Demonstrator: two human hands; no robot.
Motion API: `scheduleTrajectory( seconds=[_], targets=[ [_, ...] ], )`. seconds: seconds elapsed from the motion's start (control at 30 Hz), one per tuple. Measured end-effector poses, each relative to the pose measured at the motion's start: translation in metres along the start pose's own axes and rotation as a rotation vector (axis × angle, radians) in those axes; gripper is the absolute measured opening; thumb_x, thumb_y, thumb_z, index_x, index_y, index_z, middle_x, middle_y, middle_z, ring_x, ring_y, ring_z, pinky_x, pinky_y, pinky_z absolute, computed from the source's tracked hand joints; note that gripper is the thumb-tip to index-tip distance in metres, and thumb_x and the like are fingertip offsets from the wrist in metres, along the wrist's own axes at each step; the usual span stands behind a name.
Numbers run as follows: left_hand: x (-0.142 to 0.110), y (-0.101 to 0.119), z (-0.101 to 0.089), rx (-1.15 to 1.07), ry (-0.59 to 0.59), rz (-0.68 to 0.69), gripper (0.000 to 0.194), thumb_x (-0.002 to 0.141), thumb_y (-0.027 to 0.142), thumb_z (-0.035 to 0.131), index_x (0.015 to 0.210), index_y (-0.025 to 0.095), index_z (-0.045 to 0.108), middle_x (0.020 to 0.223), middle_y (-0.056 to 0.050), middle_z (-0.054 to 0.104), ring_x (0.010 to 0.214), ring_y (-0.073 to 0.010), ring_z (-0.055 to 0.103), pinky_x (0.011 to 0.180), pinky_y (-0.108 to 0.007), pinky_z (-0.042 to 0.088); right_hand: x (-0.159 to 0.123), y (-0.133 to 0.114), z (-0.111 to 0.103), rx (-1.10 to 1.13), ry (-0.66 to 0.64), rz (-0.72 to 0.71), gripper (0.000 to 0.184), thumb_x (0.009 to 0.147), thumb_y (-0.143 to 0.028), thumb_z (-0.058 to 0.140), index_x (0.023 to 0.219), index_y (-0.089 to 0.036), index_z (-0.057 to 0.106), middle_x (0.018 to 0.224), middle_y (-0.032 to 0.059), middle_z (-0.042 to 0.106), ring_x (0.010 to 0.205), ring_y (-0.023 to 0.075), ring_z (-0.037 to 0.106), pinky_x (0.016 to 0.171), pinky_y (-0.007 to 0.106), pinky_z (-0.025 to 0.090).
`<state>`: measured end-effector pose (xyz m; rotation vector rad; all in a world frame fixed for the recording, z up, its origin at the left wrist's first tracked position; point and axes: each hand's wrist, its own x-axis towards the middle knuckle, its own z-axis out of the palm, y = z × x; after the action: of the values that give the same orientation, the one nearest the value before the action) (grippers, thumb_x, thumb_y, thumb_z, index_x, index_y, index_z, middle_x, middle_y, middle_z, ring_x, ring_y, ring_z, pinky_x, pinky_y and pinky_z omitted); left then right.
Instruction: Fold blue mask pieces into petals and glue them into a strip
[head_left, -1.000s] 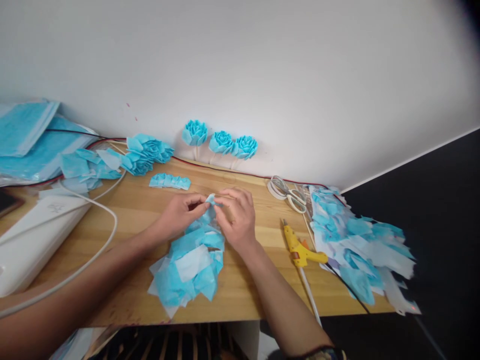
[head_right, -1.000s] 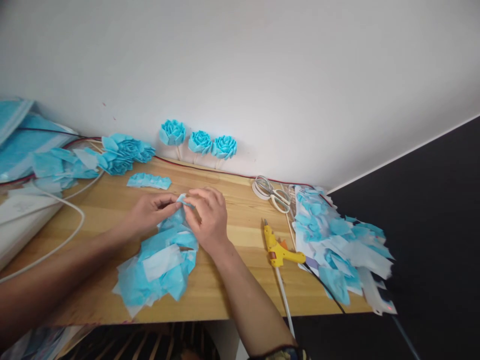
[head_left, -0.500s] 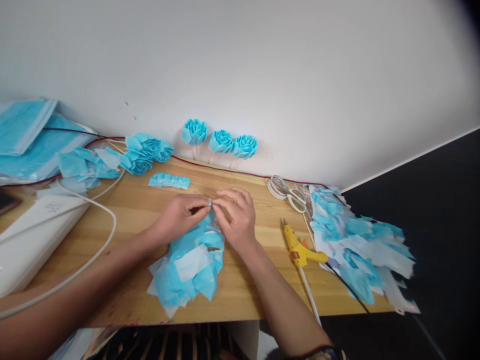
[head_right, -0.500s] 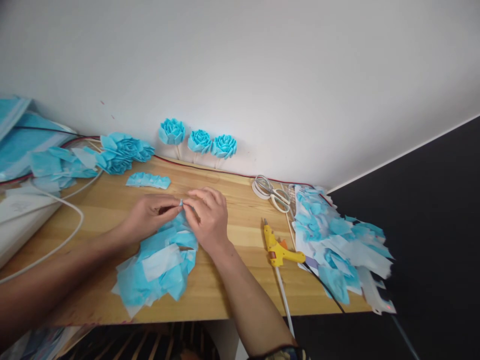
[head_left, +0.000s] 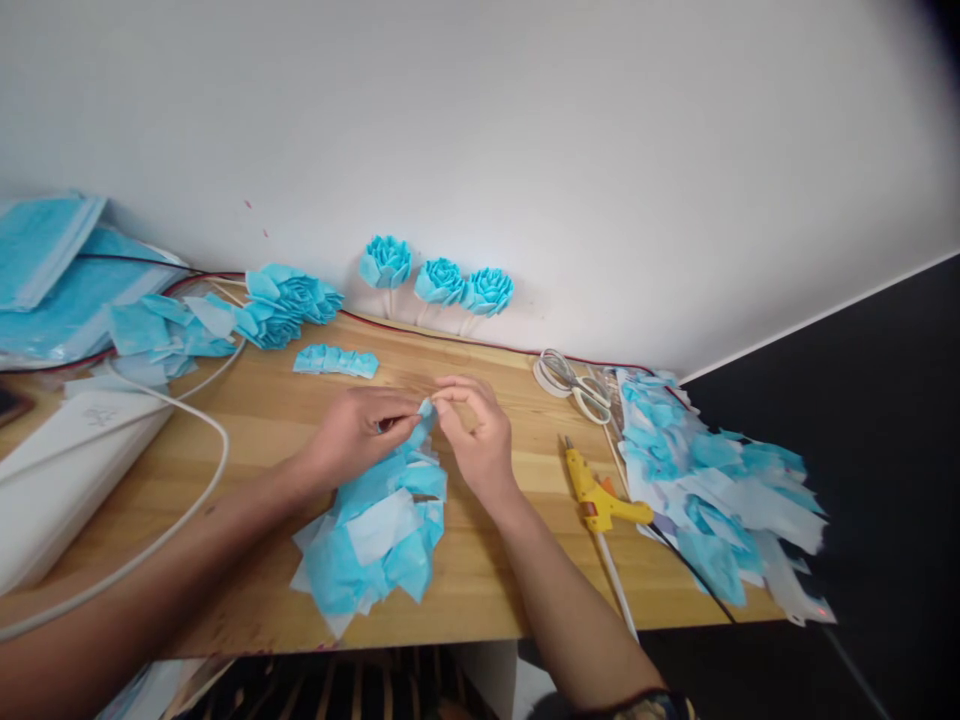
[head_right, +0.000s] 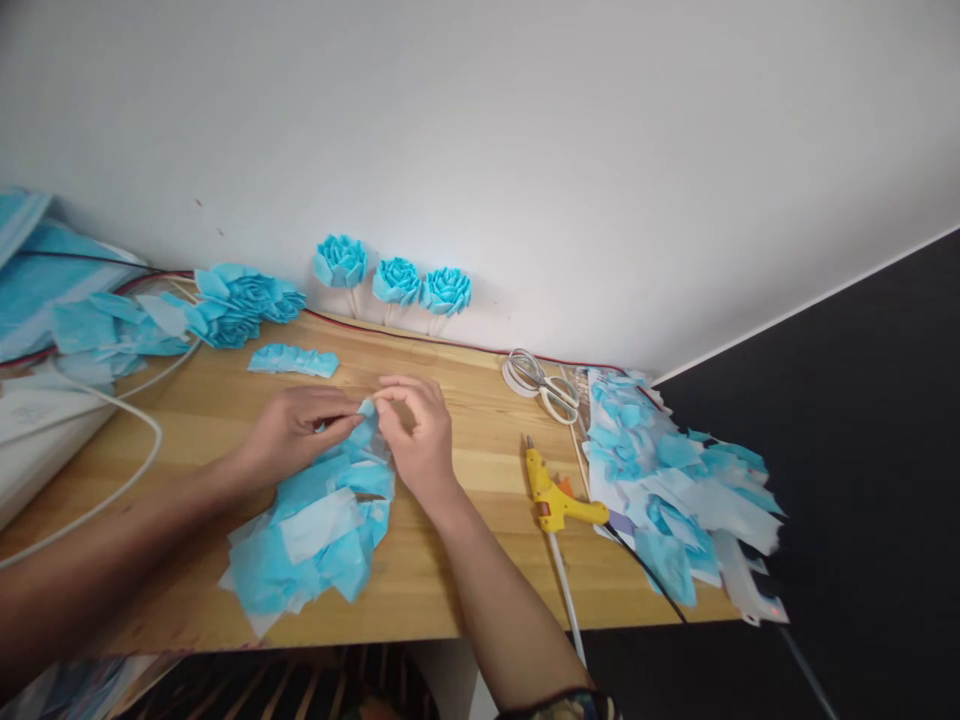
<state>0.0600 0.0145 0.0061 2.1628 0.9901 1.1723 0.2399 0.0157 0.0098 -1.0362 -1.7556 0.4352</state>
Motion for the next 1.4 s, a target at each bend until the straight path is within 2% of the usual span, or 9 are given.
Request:
scheduleTrajectory(
  seconds=[0.07,0.13,0.3,0.53,0.7,0.9,1.03,1.23,1.4],
  targets=[
    [0.000,0.000,0.000,-0.046,0.001,-0.054,0.018,0.091,0.021,0.056,0.083,0.019,0.071,0.074,0.000,0.070,0.067,-0.0130,0.062,0.064,-0.023,0.046,0.000,0.002,-0.002,0.094,-0.003,0.126,0.017,0.093,-0.025,0.054,0.101,-0.024,0.068,0.112,0.0043,0.071,0.109,0.0193,0.064,0.098,0.038,0.048],
    [0.000,0.000,0.000,-0.071,-0.002,-0.102,0.018,0.091,0.023,0.056,0.084,0.019,0.073,0.078,-0.001,0.073,0.070,-0.0142,0.064,0.067,-0.024,0.048,0.000,0.002,-0.004,0.137,-0.024,0.169,0.021,0.095,-0.028,0.050,0.107,-0.025,0.068,0.115,0.0049,0.070,0.112,0.0192,0.063,0.100,0.037,0.047],
    [0.000,0.000,0.001,-0.093,-0.031,-0.163,0.021,0.092,0.026,0.055,0.087,0.020,0.074,0.085,-0.003,0.075,0.077,-0.0169,0.066,0.071,-0.026,0.049,0.001,0.001,-0.003,0.131,-0.086,0.112,0.020,0.095,-0.029,0.052,0.094,-0.023,0.070,0.110,0.0060,0.072,0.109,0.0198,0.064,0.098,0.037,0.048],
    [-0.001,-0.001,0.002,-0.051,-0.062,-0.125,0.026,0.092,0.025,0.053,0.071,0.018,0.067,0.070,-0.001,0.067,0.067,-0.0143,0.059,0.065,-0.025,0.044,0.001,0.000,-0.001,0.110,-0.069,0.107,0.009,0.088,-0.025,0.062,0.082,-0.022,0.068,0.104,0.0051,0.073,0.102,0.0196,0.067,0.095,0.037,0.049],
    [0.001,0.008,-0.004,-0.156,-0.118,-0.188,0.025,0.091,0.032,0.054,0.081,0.017,0.071,0.084,-0.004,0.072,0.079,-0.0185,0.063,0.071,-0.027,0.047,0.001,0.002,-0.001,0.116,-0.030,0.111,0.008,0.087,-0.023,0.062,0.081,-0.022,0.067,0.099,0.0044,0.073,0.097,0.0188,0.067,0.092,0.036,0.050],
    [0.003,0.011,-0.007,-0.262,-0.018,-0.401,0.029,0.088,0.041,0.057,0.076,0.016,0.068,0.073,-0.001,0.067,0.068,-0.0154,0.058,0.061,-0.024,0.043,0.000,0.002,0.000,0.102,-0.035,0.081,0.008,0.086,-0.022,0.062,0.080,-0.022,0.067,0.098,0.0044,0.073,0.095,0.0188,0.067,0.090,0.036,0.051],
    [0.004,0.008,-0.005,-0.328,0.012,-0.424,0.022,0.084,0.036,0.061,0.075,0.018,0.067,0.073,0.000,0.067,0.067,-0.0139,0.057,0.062,-0.024,0.043,0.000,0.000,0.002,0.090,-0.040,0.026,0.008,0.086,-0.021,0.062,0.080,-0.022,0.067,0.098,0.0045,0.073,0.095,0.0188,0.067,0.090,0.037,0.050],
    [0.007,0.009,-0.005,-0.357,0.012,-0.419,0.020,0.081,0.033,0.060,0.070,0.017,0.064,0.063,0.002,0.060,0.060,-0.0120,0.051,0.057,-0.023,0.041,-0.001,0.001,0.003,0.055,-0.053,-0.015,0.008,0.087,-0.022,0.062,0.081,-0.024,0.068,0.098,0.0044,0.073,0.095,0.0193,0.067,0.090,0.038,0.051],
    [0.007,0.012,-0.005,-0.383,0.005,-0.464,0.017,0.077,0.031,0.059,0.069,0.017,0.062,0.062,0.003,0.057,0.058,-0.0112,0.049,0.055,-0.022,0.039,-0.002,0.001,0.004,0.042,-0.049,-0.053,0.008,0.087,-0.021,0.062,0.082,-0.024,0.067,0.099,0.0040,0.073,0.096,0.0187,0.066,0.089,0.038,0.051]
  ],
)
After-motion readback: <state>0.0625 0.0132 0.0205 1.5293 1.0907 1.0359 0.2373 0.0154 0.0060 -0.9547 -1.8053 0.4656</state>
